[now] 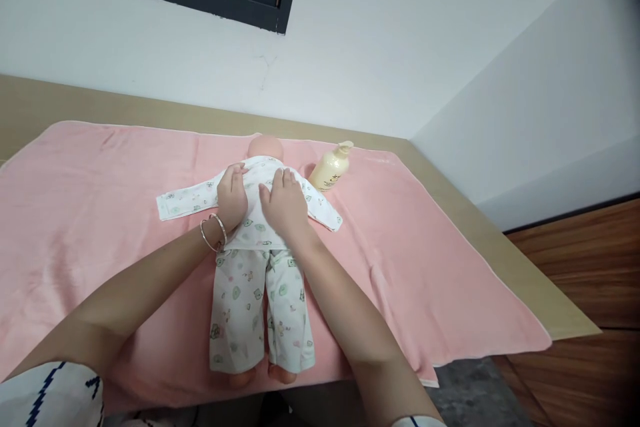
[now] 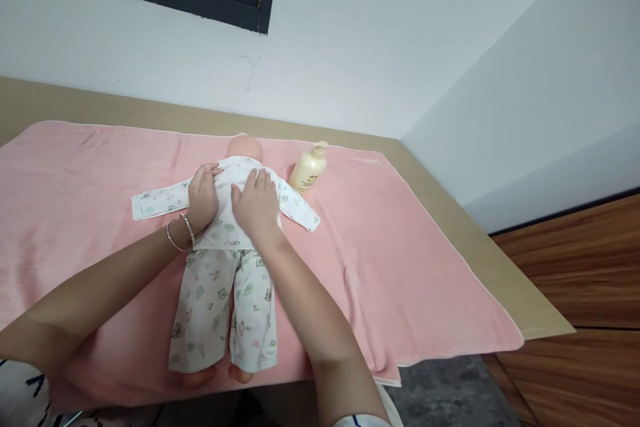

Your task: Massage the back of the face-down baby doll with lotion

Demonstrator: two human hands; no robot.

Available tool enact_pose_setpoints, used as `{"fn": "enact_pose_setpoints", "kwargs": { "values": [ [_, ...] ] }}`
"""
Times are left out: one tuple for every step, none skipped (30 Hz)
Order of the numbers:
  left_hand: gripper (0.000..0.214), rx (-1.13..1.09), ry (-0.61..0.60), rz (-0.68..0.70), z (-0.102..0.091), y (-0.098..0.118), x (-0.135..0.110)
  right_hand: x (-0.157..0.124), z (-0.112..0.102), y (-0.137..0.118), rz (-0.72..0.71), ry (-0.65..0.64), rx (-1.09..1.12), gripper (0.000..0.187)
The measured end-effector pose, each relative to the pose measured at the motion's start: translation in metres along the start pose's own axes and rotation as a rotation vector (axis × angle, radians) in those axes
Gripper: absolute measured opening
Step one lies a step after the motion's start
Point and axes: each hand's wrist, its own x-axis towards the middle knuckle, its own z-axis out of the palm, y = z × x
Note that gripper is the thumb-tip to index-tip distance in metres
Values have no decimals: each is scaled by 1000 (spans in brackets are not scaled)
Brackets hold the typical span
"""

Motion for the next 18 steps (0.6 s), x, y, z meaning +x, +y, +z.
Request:
{"fn": "enact_pose_setpoints", "kwargs": {
  "values": [
    [38, -5, 6, -8, 0, -1, 1, -6, 1, -8, -27, -2, -38, 63],
    [38, -8, 12, -14, 0, -1, 1, -10, 1, -14, -107, -25, -59, 58],
    [38, -6, 17, -19, 0, -1, 2, -12, 1, -17, -212, -59, -65, 54],
    [38, 0, 19, -19, 0, -2, 2, -11, 0, -16, -321, -98, -52, 52],
    [38, 6, 17, -13, 0, -2, 2, -7, -1, -12, -405, -131, -26, 49],
    [38, 13, 13, 0, 0, -2, 1, -1, -2, -4, -446, -151, 8, 48],
    [39, 20, 6, 16, -1, -2, 1, 6, -3, 5, -441, -151, 45, 46],
    [39, 25, 0, 30, -1, -2, 1, 13, -3, 15, -387, -132, 82, 47],
    [39, 30, -8, 41, -1, -2, 0, 19, -3, 23, -304, -99, 103, 50],
    [39, 36, -15, 48, -1, -2, 0, 22, -2, 28, -203, -61, 107, 54],
    [39, 44, -18, 51, 0, -2, -1, 22, -1, 29, -101, -20, 88, 58],
    [38, 50, -17, 53, 0, -2, -1, 19, 0, 26, -14, 16, 50, 61],
    [38, 52, -14, 50, 0, -1, -1, 13, 1, 19, 38, 38, 4, 60],
    [37, 49, -8, 41, 0, -1, 0, 6, 1, 10, 46, 41, -41, 58],
    [36, 42, -2, 29, 0, -1, 0, -1, 1, 0, -6, 18, -72, 56],
    [34, 35, 2, 17, 0, 0, 0, -6, 1, -8, -113, -29, -76, 54],
    [33, 32, 4, 7, 0, 0, 0, -9, 1, -14, -225, -79, -64, 53],
    [33, 35, 3, 4, 0, 0, 0, -10, 0, -16, -332, -126, -40, 52]
  ]
}}
